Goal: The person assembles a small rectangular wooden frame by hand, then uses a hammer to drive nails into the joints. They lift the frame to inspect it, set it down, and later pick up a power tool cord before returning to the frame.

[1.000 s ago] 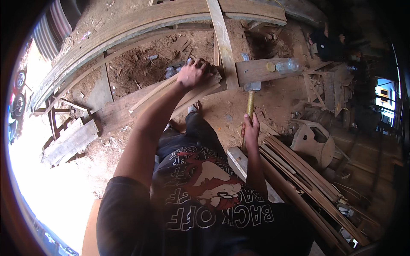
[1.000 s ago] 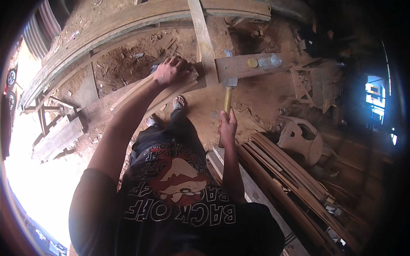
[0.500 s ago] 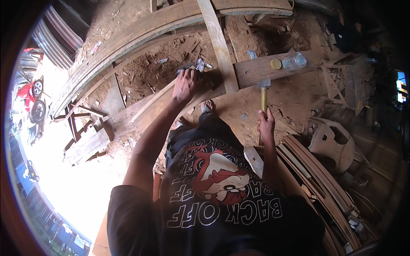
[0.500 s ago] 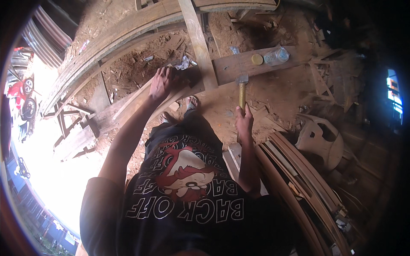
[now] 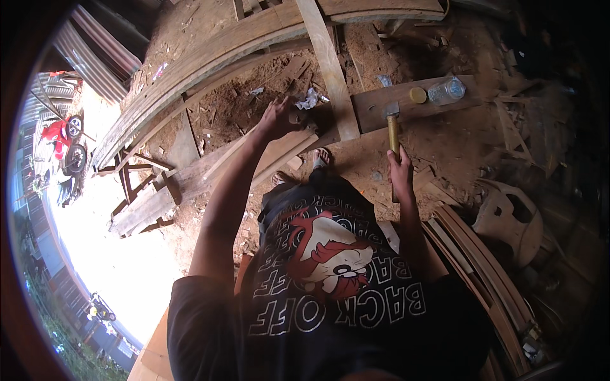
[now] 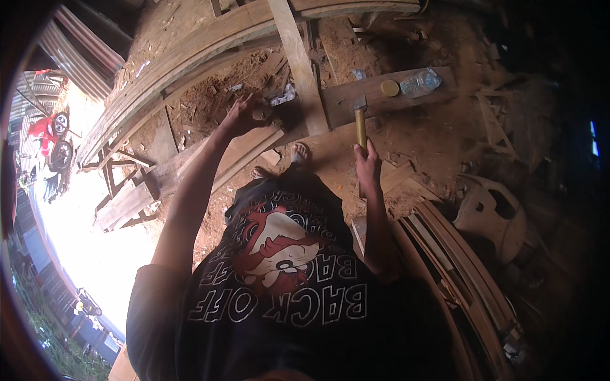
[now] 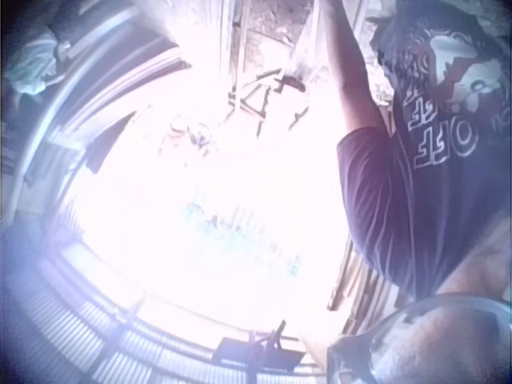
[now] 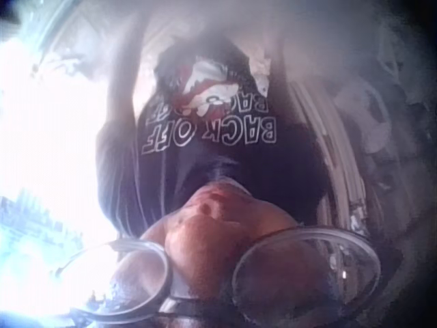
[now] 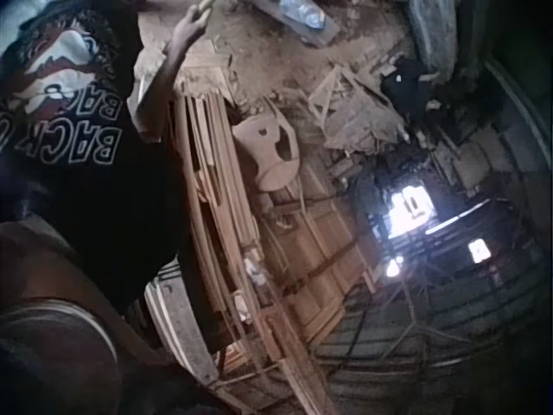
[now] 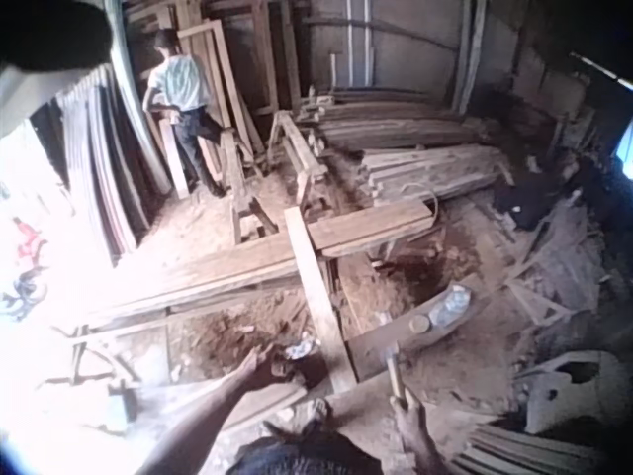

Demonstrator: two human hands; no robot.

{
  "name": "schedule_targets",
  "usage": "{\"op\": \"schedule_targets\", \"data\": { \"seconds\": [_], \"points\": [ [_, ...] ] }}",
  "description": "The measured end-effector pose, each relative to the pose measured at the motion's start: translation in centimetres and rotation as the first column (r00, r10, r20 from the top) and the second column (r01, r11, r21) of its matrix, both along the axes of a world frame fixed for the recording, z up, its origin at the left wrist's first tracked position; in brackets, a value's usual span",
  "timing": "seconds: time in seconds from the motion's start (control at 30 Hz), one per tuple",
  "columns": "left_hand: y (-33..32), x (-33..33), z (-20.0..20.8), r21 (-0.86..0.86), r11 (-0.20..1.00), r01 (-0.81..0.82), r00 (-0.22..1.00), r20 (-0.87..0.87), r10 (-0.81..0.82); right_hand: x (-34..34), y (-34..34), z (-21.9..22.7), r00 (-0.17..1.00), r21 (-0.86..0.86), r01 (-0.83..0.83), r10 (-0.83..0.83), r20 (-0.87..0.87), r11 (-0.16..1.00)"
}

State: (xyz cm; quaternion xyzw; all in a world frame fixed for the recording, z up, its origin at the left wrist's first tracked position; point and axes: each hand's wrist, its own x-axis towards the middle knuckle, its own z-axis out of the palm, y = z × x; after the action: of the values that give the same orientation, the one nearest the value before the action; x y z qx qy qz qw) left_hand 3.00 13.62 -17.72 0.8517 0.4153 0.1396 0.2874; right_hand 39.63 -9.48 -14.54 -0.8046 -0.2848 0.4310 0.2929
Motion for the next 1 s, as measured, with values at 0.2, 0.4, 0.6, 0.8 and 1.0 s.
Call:
{"op": "schedule_targets", "data": {
  "seconds": [0.2,0.4,0.6,0.8,1.0],
  "points": [
    [0.8,0.4,1.4,-0.142,0.99,-0.014,0.999,-0.046,0.008,1.1,0.6,-1.6,1.0,-0.036,-0.005,0.006,0.015,0.999],
    [-0.7,0.4,3.8,0.148,0.988,-0.045,0.993,-0.103,0.06,1.2,1.9,-2.3,0.966,0.042,-0.074,0.061,0.252,0.996],
    [-3.9,0.8,1.7,0.525,0.831,-0.186,0.921,-0.201,0.334,0.1,3.7,-2.8,0.806,-0.056,-0.154,0.158,0.57,0.986],
    [-2.9,0.3,0.1,0.032,0.94,-0.341,0.899,-0.281,0.336,-0.7,4.5,-5.1,0.791,-0.099,-0.188,0.21,0.575,0.977],
    [-1.9,-0.9,-1.5,0.005,0.982,-0.187,0.962,-0.202,0.184,-0.7,4.6,-6.8,0.812,-0.129,-0.217,0.253,0.526,0.968]
  ]
}}
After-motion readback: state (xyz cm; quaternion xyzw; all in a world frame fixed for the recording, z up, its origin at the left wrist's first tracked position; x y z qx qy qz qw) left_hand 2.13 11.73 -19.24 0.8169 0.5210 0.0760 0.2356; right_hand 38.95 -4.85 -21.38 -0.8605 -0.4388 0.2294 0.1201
